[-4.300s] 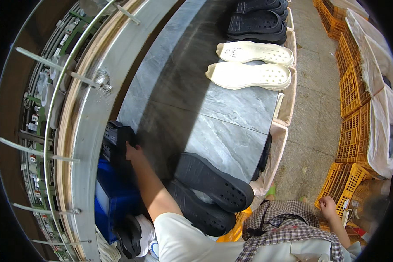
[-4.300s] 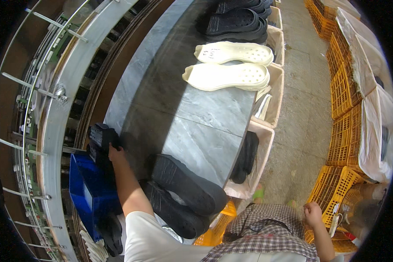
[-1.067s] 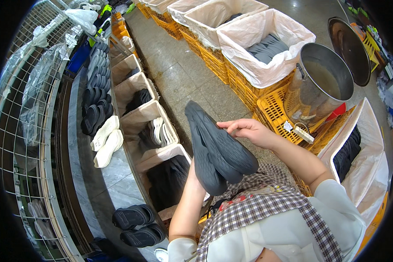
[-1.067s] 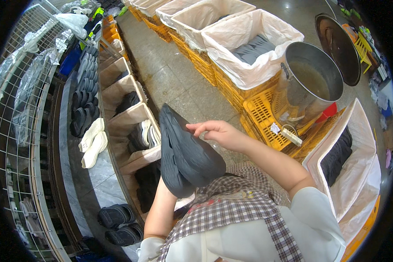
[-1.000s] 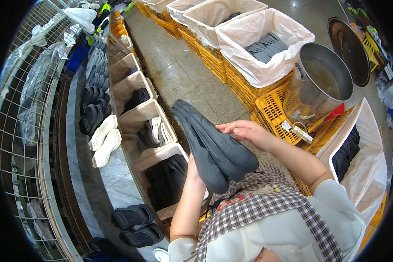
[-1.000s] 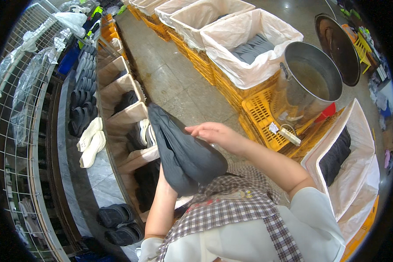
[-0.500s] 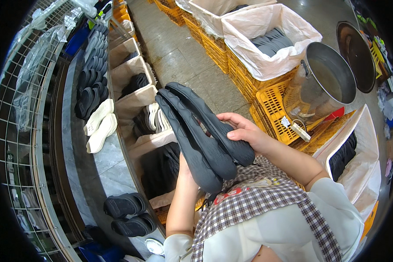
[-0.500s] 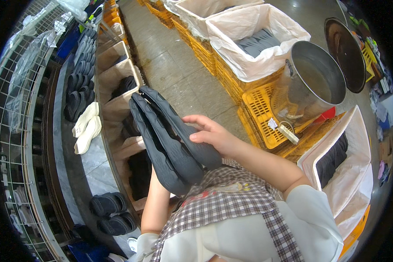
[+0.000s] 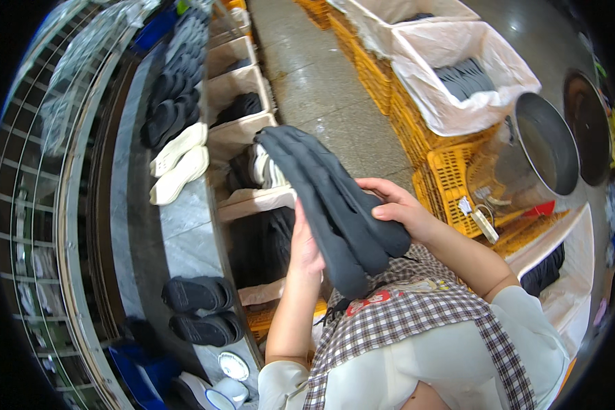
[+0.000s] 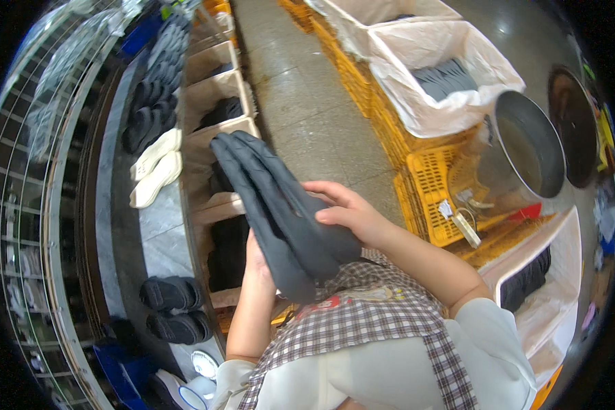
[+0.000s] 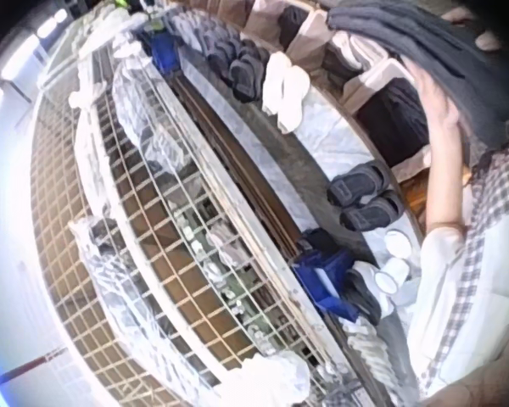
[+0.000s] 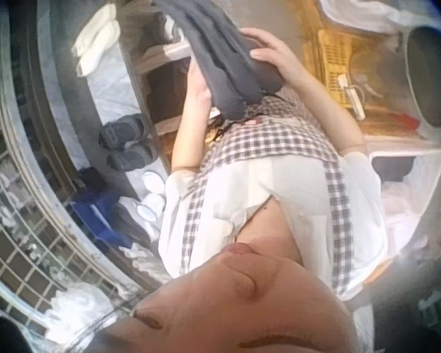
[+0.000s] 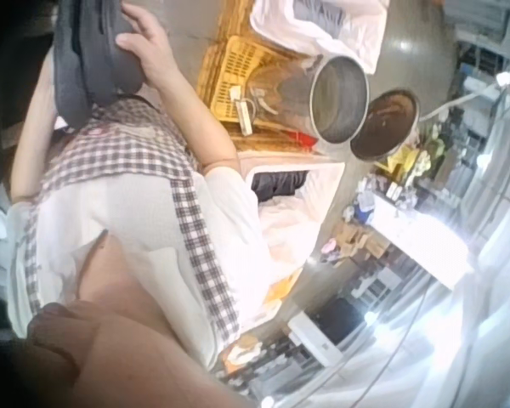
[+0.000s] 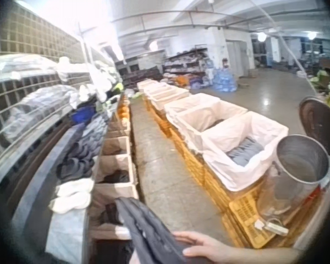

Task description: The person picks black and white slippers from a conveyor belt, inspects them by turning them over, and places them into yellow crates or white bins. The person handles the slippers one at a time, occasionally stacking them before moving to the next pair.

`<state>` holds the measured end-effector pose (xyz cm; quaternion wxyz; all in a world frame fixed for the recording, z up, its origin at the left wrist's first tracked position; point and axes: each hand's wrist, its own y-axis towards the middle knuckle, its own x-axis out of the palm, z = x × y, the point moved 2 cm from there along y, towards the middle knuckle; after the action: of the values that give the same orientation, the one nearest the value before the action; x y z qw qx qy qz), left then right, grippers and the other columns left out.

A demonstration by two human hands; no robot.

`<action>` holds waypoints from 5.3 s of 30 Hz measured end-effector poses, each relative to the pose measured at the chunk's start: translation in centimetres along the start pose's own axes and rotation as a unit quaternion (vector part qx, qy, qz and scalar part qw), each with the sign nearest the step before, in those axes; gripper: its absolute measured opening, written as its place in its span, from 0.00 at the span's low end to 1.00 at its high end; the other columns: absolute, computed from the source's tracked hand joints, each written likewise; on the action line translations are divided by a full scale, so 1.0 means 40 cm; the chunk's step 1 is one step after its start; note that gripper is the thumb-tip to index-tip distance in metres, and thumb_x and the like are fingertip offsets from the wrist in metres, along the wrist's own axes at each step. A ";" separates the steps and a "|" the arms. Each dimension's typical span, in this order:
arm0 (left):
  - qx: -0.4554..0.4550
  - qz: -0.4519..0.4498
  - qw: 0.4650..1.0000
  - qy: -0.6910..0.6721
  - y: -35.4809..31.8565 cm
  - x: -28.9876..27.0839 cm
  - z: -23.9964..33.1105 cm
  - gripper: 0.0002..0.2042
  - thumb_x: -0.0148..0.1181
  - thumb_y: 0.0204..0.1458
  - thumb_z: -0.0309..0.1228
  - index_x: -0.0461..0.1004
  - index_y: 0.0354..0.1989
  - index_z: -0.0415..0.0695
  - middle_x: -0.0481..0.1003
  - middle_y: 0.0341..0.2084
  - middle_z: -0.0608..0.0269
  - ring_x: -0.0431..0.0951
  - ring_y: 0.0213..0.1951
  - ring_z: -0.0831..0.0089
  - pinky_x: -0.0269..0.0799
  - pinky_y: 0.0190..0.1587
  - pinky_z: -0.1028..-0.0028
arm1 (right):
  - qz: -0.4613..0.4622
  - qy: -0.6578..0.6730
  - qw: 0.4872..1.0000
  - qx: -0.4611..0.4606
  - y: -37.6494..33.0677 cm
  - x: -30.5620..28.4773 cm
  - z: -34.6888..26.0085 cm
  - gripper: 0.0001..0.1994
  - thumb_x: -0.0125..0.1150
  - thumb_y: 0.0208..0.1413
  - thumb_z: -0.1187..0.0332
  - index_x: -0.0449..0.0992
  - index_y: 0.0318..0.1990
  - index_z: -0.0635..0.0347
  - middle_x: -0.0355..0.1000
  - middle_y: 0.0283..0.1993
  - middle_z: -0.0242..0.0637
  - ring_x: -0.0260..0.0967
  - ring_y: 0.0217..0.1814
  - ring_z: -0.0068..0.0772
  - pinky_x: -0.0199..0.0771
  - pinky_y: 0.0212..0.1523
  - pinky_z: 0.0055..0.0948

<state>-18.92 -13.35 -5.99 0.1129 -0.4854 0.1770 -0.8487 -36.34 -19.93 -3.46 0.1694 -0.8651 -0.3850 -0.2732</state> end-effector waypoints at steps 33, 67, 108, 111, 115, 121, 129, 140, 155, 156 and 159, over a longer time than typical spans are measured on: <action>0.460 0.591 0.661 0.045 -0.659 -0.686 0.778 0.19 0.56 0.55 0.41 0.70 0.51 0.44 0.73 0.46 0.57 0.71 0.46 0.66 0.63 0.53 0.66 | -0.087 -0.015 0.966 0.244 0.524 0.464 0.510 0.32 0.48 0.51 0.79 0.52 0.66 0.53 0.69 0.47 0.33 0.71 0.40 0.25 0.79 0.37 0.32; 0.273 0.328 0.904 0.035 -0.521 -0.391 0.779 0.26 0.60 0.49 0.23 0.60 0.58 0.46 0.67 0.50 0.53 0.75 0.43 0.59 0.78 0.41 0.61 | -0.040 -0.151 0.983 -0.096 0.463 0.426 0.297 0.27 0.56 0.57 0.65 0.57 0.62 0.59 0.64 0.57 0.39 0.61 0.60 0.32 0.60 0.60 0.32; 0.030 -0.177 0.969 0.167 0.107 0.104 -0.073 0.20 0.55 0.56 0.31 0.63 0.55 0.36 0.71 0.48 0.55 0.76 0.46 0.63 0.74 0.50 0.65 | 0.091 -0.207 0.963 -0.150 -0.109 0.001 -0.027 0.51 0.67 0.49 0.54 0.36 0.68 0.70 0.38 0.69 0.57 0.34 0.73 0.50 0.38 0.70 0.42; 0.035 -0.199 0.966 0.163 0.107 0.100 -0.064 0.19 0.55 0.56 0.30 0.64 0.54 0.35 0.71 0.49 0.54 0.75 0.47 0.63 0.73 0.50 0.65 | 0.108 -0.271 0.945 -0.149 -0.108 -0.001 -0.027 0.49 0.66 0.49 0.53 0.39 0.67 0.70 0.40 0.68 0.58 0.35 0.72 0.52 0.39 0.70 0.42; 0.071 -0.206 0.953 0.211 0.105 0.070 -0.050 0.19 0.55 0.55 0.26 0.64 0.55 0.35 0.71 0.50 0.55 0.73 0.50 0.64 0.71 0.52 0.66 | 0.111 -0.315 0.936 -0.113 -0.106 -0.008 -0.024 0.48 0.65 0.49 0.50 0.43 0.66 0.71 0.43 0.66 0.58 0.38 0.71 0.54 0.41 0.69 0.43; 0.122 -0.183 0.909 0.354 0.112 0.026 -0.011 0.23 0.59 0.54 0.30 0.63 0.57 0.35 0.67 0.54 0.54 0.69 0.54 0.63 0.67 0.55 0.65 | 0.085 -0.318 0.940 -0.090 -0.102 -0.015 -0.012 0.44 0.65 0.50 0.53 0.47 0.65 0.69 0.43 0.66 0.56 0.40 0.71 0.52 0.45 0.68 0.43; 0.333 -0.115 0.566 0.745 0.018 0.117 -0.026 0.23 0.56 0.54 0.27 0.62 0.59 0.40 0.67 0.53 0.55 0.67 0.55 0.65 0.62 0.58 0.71 | 0.020 -0.347 0.913 -0.213 -0.061 -0.087 -0.060 0.27 0.50 0.55 0.81 0.59 0.64 0.61 0.52 0.69 0.44 0.50 0.70 0.37 0.52 0.67 0.34; -0.076 -0.152 0.985 -0.020 0.048 -0.046 -0.073 0.24 0.51 0.59 0.43 0.63 0.56 0.38 0.71 0.49 0.50 0.75 0.48 0.58 0.75 0.49 0.58 | -0.016 -0.133 0.985 -0.111 -0.070 -0.105 0.030 0.19 0.48 0.60 0.78 0.65 0.60 0.63 0.64 0.62 0.39 0.62 0.62 0.29 0.61 0.63 0.29; 0.256 0.040 0.937 0.236 -0.093 0.038 -0.050 0.37 0.51 0.60 0.38 0.34 0.69 0.45 0.49 0.65 0.52 0.53 0.64 0.63 0.48 0.65 0.66 | 0.072 -0.275 0.958 -0.018 0.003 0.053 0.077 0.50 0.64 0.45 0.68 0.31 0.67 0.69 0.51 0.65 0.56 0.52 0.66 0.45 0.54 0.65 0.36; 0.289 0.033 0.921 0.260 -0.109 0.033 -0.037 0.38 0.52 0.60 0.37 0.31 0.70 0.45 0.47 0.66 0.53 0.51 0.65 0.64 0.45 0.66 0.68 | 0.068 -0.193 0.979 0.001 0.016 0.055 0.081 0.47 0.62 0.44 0.72 0.35 0.67 0.67 0.54 0.63 0.53 0.56 0.64 0.44 0.57 0.63 0.35; 0.305 0.184 0.803 0.478 -0.212 -0.044 0.046 0.47 0.65 0.47 0.33 0.35 0.69 0.41 0.53 0.63 0.49 0.56 0.63 0.59 0.51 0.64 0.64 | 0.068 -0.107 0.990 0.069 0.043 0.048 0.093 0.37 0.54 0.42 0.71 0.52 0.64 0.63 0.64 0.55 0.47 0.65 0.55 0.40 0.66 0.57 0.34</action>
<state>-16.61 -5.34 -3.06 0.3106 0.0825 0.0264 -0.9466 -32.71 -18.07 -5.41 0.2048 -0.8998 -0.3589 -0.1401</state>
